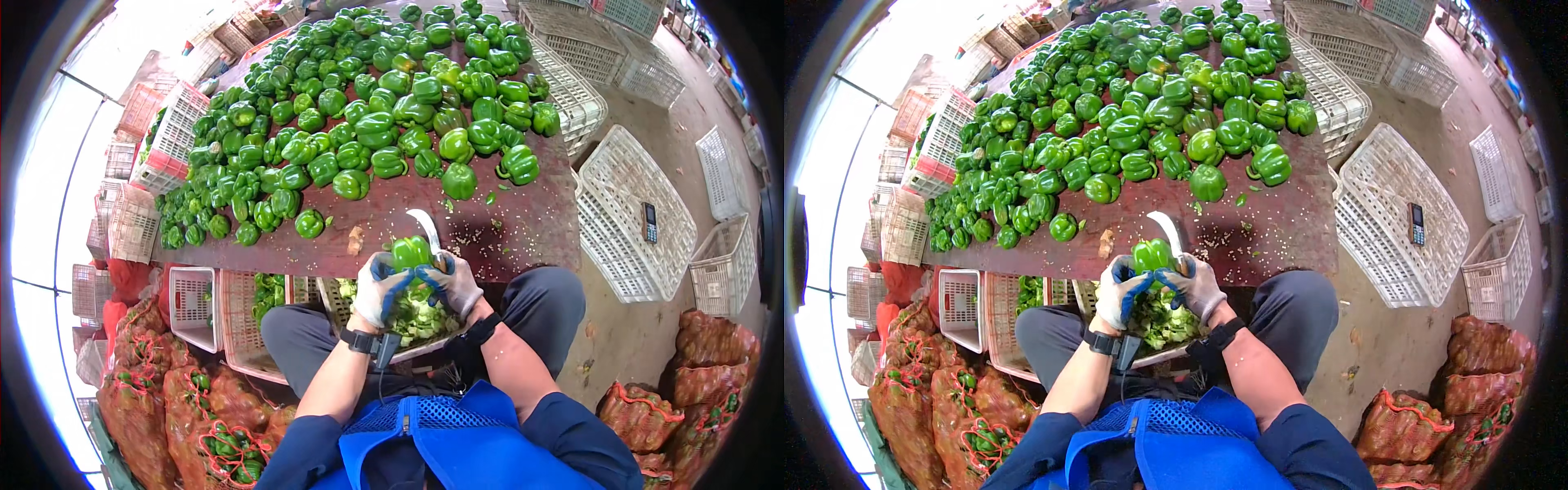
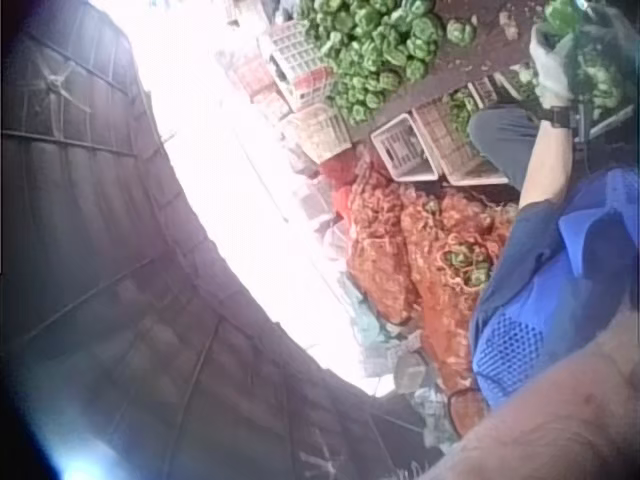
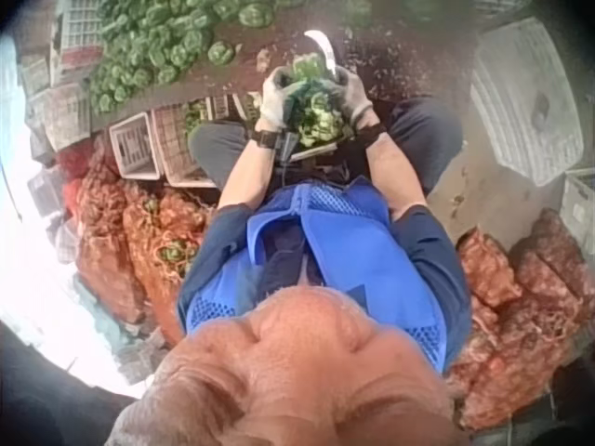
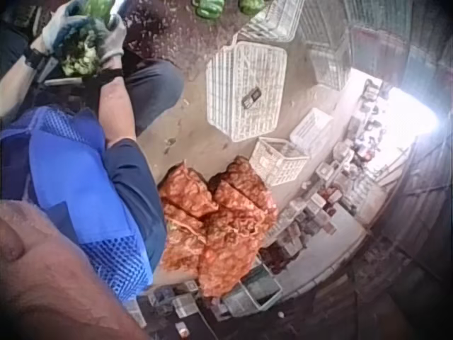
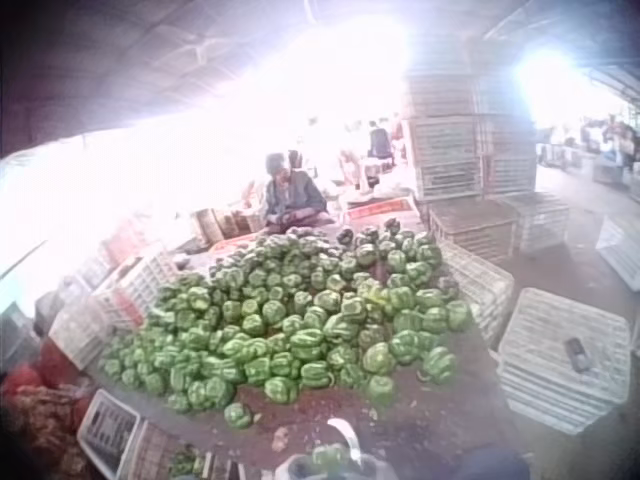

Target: The recorder is using a specialized cutting tool to remove the stems and cores from green bell peppers at a sorting station.

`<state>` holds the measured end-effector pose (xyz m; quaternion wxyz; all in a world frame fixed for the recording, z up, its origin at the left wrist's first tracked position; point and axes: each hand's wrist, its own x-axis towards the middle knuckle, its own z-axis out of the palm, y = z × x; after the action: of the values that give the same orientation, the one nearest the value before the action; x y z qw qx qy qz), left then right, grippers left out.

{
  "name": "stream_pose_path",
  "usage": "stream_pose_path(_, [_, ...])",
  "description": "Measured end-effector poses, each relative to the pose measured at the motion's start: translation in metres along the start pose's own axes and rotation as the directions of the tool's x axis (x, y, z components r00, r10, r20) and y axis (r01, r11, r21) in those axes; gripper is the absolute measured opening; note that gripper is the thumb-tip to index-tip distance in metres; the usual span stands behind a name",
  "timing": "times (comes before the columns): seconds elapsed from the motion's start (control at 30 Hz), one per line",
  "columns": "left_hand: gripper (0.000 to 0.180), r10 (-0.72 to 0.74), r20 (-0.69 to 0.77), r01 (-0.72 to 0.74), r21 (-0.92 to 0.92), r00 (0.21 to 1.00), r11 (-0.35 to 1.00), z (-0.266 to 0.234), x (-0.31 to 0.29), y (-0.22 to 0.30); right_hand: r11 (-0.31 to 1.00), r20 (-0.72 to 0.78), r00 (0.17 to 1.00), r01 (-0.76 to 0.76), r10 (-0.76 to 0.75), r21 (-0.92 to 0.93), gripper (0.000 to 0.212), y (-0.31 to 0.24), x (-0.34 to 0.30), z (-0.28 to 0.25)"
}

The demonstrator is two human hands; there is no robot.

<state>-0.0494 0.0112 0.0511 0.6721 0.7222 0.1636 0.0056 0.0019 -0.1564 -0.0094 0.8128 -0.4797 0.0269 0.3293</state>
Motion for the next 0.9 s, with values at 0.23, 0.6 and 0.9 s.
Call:
stream_pose_path(0.23, [0.022, -0.006, -0.026, -0.006, -0.444, 1.000, 0.896, 0.009, -0.004, -0.021, 0.994, -0.028, 0.999, -0.020, 0.023, 0.112, 0.023, -0.009, -0.009, 0.003])
stream_pose_path(0.6, [0.036, 0.100, 0.115, -0.066, -0.273, 0.988, 0.960, -0.013, -0.006, -0.015, 0.992, 0.010, 0.996, -0.087, 0.086, 0.095, 0.028, -0.010, -0.008, 0.002])
stream_pose_path(0.9, [0.033, 0.255, 0.036, -0.255, 0.275, 0.966, 0.927, 0.001, -0.027, -0.014, 1.000, -0.080, 0.997, 0.005, -0.003, 0.016, 0.026, 0.022, 0.009, -0.013])
